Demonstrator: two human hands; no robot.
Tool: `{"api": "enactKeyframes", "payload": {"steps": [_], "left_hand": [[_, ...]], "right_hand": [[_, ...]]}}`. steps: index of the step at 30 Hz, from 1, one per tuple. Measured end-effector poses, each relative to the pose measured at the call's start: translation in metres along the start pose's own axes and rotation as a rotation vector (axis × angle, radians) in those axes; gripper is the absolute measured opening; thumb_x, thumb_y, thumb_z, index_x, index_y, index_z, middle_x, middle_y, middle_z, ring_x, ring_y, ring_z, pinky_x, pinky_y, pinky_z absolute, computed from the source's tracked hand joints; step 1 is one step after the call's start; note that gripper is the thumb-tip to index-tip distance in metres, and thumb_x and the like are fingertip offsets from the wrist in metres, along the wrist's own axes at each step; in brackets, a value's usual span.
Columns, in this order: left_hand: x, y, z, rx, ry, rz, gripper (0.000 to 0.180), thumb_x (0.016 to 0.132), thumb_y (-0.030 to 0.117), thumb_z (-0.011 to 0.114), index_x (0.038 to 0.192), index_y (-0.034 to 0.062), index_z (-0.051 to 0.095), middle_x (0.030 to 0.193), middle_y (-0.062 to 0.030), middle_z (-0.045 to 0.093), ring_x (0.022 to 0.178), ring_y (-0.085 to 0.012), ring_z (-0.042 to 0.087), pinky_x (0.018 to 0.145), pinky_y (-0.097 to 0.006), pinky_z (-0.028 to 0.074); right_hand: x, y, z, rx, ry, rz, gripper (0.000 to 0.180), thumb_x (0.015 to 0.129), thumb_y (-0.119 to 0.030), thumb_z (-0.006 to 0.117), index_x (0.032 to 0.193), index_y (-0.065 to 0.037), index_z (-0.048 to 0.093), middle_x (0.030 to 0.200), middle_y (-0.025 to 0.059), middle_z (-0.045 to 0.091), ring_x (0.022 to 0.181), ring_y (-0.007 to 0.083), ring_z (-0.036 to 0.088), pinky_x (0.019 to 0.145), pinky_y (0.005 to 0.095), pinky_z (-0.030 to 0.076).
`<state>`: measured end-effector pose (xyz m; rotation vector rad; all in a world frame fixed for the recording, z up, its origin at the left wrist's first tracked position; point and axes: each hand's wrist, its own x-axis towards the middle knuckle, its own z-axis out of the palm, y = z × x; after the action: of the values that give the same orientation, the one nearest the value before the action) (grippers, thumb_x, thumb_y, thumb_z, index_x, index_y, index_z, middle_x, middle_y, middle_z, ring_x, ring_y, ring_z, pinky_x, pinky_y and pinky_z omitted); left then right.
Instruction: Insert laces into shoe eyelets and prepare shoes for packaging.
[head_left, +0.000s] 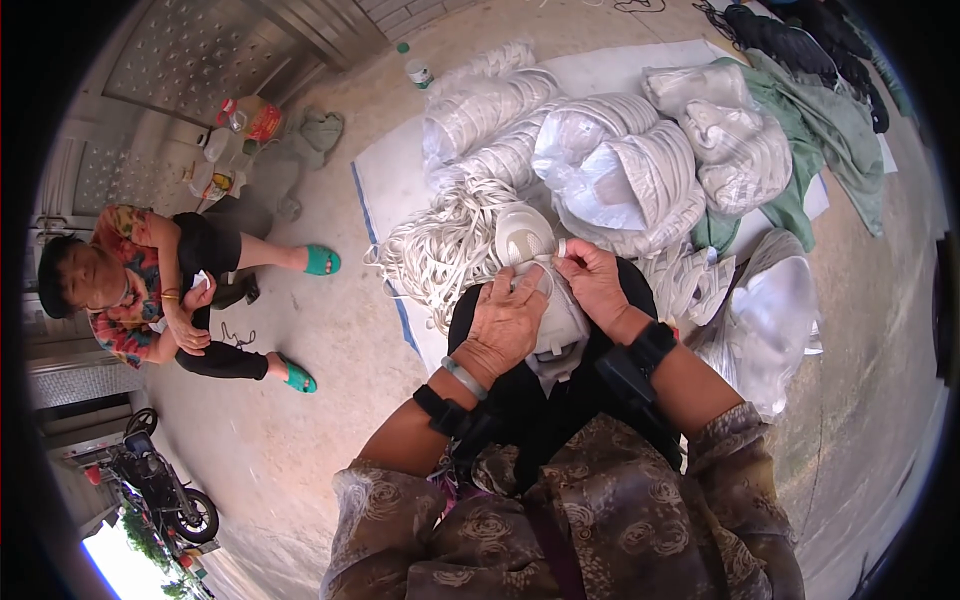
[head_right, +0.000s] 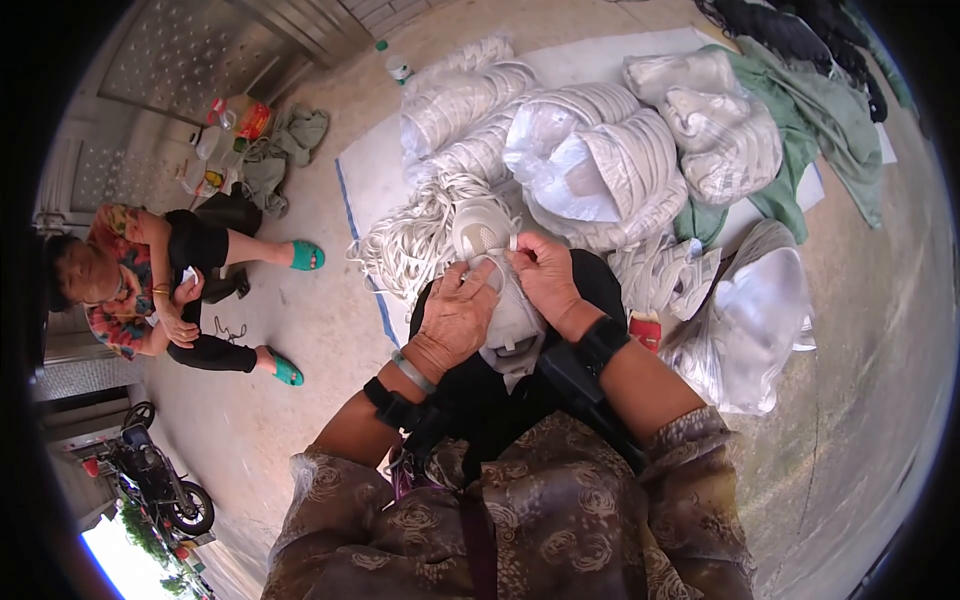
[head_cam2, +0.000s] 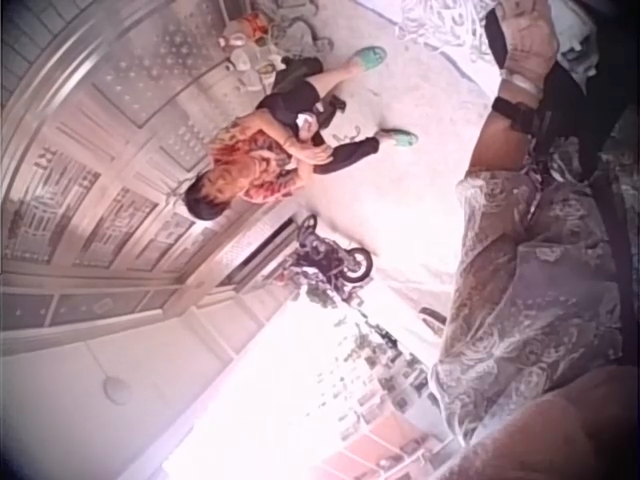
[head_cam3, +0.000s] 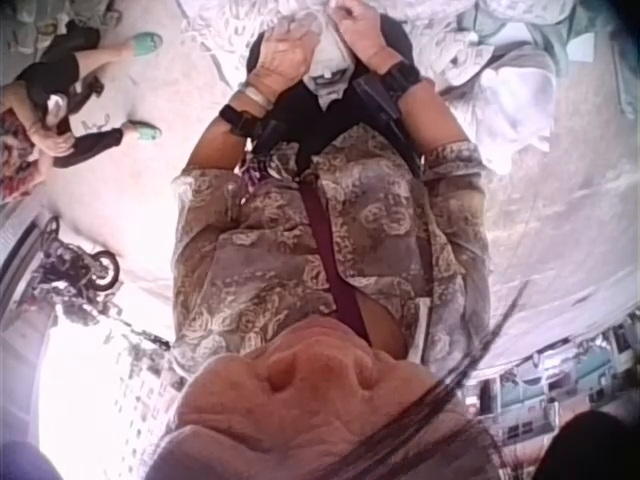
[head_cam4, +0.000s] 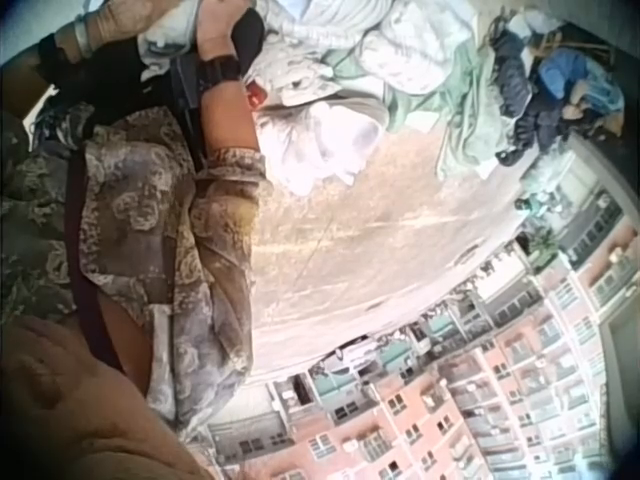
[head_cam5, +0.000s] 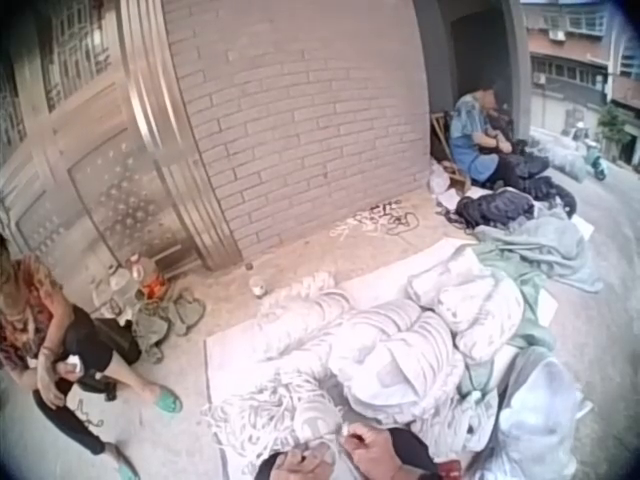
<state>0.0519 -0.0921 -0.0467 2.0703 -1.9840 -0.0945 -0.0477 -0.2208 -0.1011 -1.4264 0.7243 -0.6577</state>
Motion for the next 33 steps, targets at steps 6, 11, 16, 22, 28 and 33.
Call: {"api": "enactKeyframes", "payload": {"steps": [6, 11, 16, 22, 28, 33], "left_hand": [[-0.001, -0.003, 0.002, -0.240, 0.179, -0.107, 0.010, 0.072, 0.011, 0.056, 0.078, 0.0061, 0.062, 0.112, -0.0101, 0.057, 0.102, -0.0340, 0.049, 0.082, -0.044, 0.042], [-0.004, -0.017, -0.004, -0.945, 0.378, -0.742, 0.014, 0.085, 0.011, 0.059, 0.082, -0.0013, 0.064, 0.079, -0.0023, 0.056, 0.074, -0.0090, 0.050, 0.069, -0.020, 0.040], [-0.020, -0.033, -0.025, -1.493, 0.532, -1.041, 0.009, 0.084, 0.010, 0.059, 0.084, 0.0022, 0.063, 0.061, 0.0002, 0.054, 0.053, -0.0068, 0.050, 0.047, -0.017, 0.038], [-0.017, -0.024, -0.017, -1.651, 0.364, -1.156, 0.008, 0.081, 0.008, 0.059, 0.084, 0.0007, 0.059, 0.065, -0.0055, 0.059, 0.049, -0.0120, 0.057, 0.039, -0.022, 0.043], [-0.015, -0.015, -0.006, -1.502, 0.084, -1.054, 0.008, 0.080, 0.007, 0.058, 0.084, 0.0005, 0.060, 0.069, -0.0072, 0.060, 0.052, -0.0127, 0.059, 0.043, -0.021, 0.046], [-0.010, -0.013, 0.000, -1.615, 0.171, -1.052, 0.009, 0.080, 0.005, 0.058, 0.088, 0.0002, 0.061, 0.067, -0.0055, 0.060, 0.053, -0.0109, 0.056, 0.046, -0.021, 0.045]], "right_hand": [[0.006, -0.022, -0.001, -0.770, -0.136, -0.421, 0.004, 0.068, -0.005, 0.058, 0.070, -0.004, 0.054, 0.070, 0.0114, 0.056, 0.069, 0.0289, 0.056, 0.058, 0.0388, 0.045], [0.008, -0.014, 0.003, -0.910, -0.177, -0.404, 0.007, 0.068, -0.009, 0.059, 0.074, -0.006, 0.056, 0.073, 0.0127, 0.058, 0.070, 0.0317, 0.057, 0.060, 0.0399, 0.046], [0.000, -0.006, -0.015, -0.430, -0.122, -0.021, 0.013, 0.072, -0.013, 0.064, 0.078, -0.005, 0.055, 0.070, 0.0119, 0.060, 0.063, 0.0271, 0.058, 0.059, 0.0346, 0.047], [-0.012, -0.027, -0.019, -0.553, -0.219, -0.108, 0.036, 0.072, -0.017, 0.066, 0.100, -0.007, 0.046, 0.078, 0.0094, 0.055, 0.064, 0.0245, 0.057, 0.062, 0.0332, 0.047], [-0.004, -0.039, -0.022, -0.631, -0.358, -0.153, 0.030, 0.071, -0.017, 0.063, 0.095, -0.005, 0.049, 0.080, 0.0115, 0.056, 0.067, 0.0281, 0.057, 0.063, 0.0362, 0.047], [-0.003, -0.033, -0.027, -0.890, -0.340, -0.304, 0.024, 0.068, -0.008, 0.053, 0.091, -0.002, 0.050, 0.081, 0.0159, 0.057, 0.075, 0.0355, 0.057, 0.066, 0.0422, 0.046]]}}
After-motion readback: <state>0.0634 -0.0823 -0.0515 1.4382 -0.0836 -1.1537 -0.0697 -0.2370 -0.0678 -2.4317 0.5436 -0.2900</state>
